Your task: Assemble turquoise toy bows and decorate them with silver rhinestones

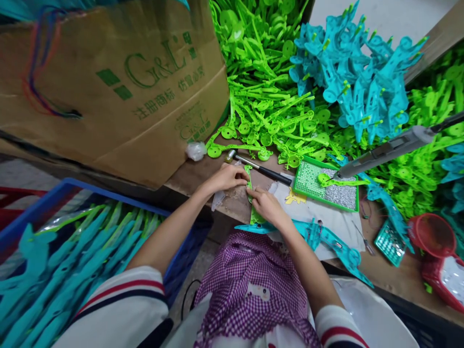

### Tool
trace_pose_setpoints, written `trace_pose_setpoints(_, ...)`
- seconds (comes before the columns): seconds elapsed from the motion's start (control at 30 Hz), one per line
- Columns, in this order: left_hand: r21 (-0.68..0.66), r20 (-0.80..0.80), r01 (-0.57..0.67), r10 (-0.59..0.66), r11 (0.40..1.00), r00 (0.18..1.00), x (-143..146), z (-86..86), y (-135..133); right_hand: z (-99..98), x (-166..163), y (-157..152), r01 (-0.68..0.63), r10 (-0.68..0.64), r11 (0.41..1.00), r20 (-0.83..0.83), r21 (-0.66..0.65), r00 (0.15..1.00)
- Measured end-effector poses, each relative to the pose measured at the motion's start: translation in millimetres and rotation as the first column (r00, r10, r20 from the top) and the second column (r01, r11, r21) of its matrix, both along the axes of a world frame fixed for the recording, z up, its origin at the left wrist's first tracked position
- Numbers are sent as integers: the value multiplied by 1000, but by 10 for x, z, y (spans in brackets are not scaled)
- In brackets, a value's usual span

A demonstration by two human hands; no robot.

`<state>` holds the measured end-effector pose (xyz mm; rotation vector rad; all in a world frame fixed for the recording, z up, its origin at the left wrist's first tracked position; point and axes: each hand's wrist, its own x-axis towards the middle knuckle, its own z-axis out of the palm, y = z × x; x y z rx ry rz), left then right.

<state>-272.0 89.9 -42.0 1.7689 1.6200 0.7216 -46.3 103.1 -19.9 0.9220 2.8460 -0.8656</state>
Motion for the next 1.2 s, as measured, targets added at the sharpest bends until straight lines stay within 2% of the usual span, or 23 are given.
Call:
trace_pose_setpoints(0.1, -91, -4, -42, 41, 995, 999, 31, 6, 58, -5, -1, 5, 2, -2, 1000, -3, -14, 1000)
trace_pose_setpoints(0.27, -236, -157, -93, 57, 967, 986, 64, 81, 211, -27, 11, 1, -6, 5, 1000, -40, -20, 999)
trace_pose_setpoints(0.47, -295, -200, -68, 8, 953, 980, 98, 250, 302, -48, 8, -9, -19, 18, 1000, -64, -15, 998)
trace_pose_setpoints(0.5, -275, -213, -65, 5, 959, 977, 111, 275, 257, -44, 4, -10, -17, 16, 1000, -57, -7, 998)
trace_pose_setpoints(0.57, -137, -257, -94, 57, 986, 965, 127, 294, 79, -29, -3, -14, -13, 13, 1000, -44, 9, 999)
trace_pose_setpoints(0.6, -25, -278, -142, 130, 990, 952, 123, 284, -51, -19, -6, -15, -12, 13, 1000, -38, 14, 999)
trace_pose_setpoints(0.67, 156, -298, -300, 334, 941, 894, 87, 216, -353, 3, -11, -15, -12, 12, 1000, -23, 15, 1000)
trace_pose_setpoints(0.73, 163, -336, -430, 460, 888, 822, 31, 108, -636, 25, -15, -13, -15, 15, 1000, -2, 8, 1000)
trace_pose_setpoints(0.8, 141, -354, -479, 496, 867, 793, -4, 2, -822, 38, -15, -9, -16, 16, 1000, 16, 4, 1000)
trace_pose_setpoints(0.87, 170, -319, -478, 507, 862, 801, 16, -62, -872, 40, -14, -9, -14, 14, 1000, 23, 4, 1000)
trace_pose_setpoints(0.97, 224, -250, -447, 494, 866, 833, 119, -64, -720, 29, -11, -16, -13, 13, 1000, 6, 13, 1000)
trace_pose_setpoints(1.07, 203, -230, -335, 377, 920, 897, 193, -26, -449, 24, -7, -21, -15, 15, 1000, -16, 18, 1000)
trace_pose_setpoints(1.2, 172, -210, -151, 186, 973, 960, 144, -38, -188, 22, 4, -14, -25, 25, 1000, -34, 5, 999)
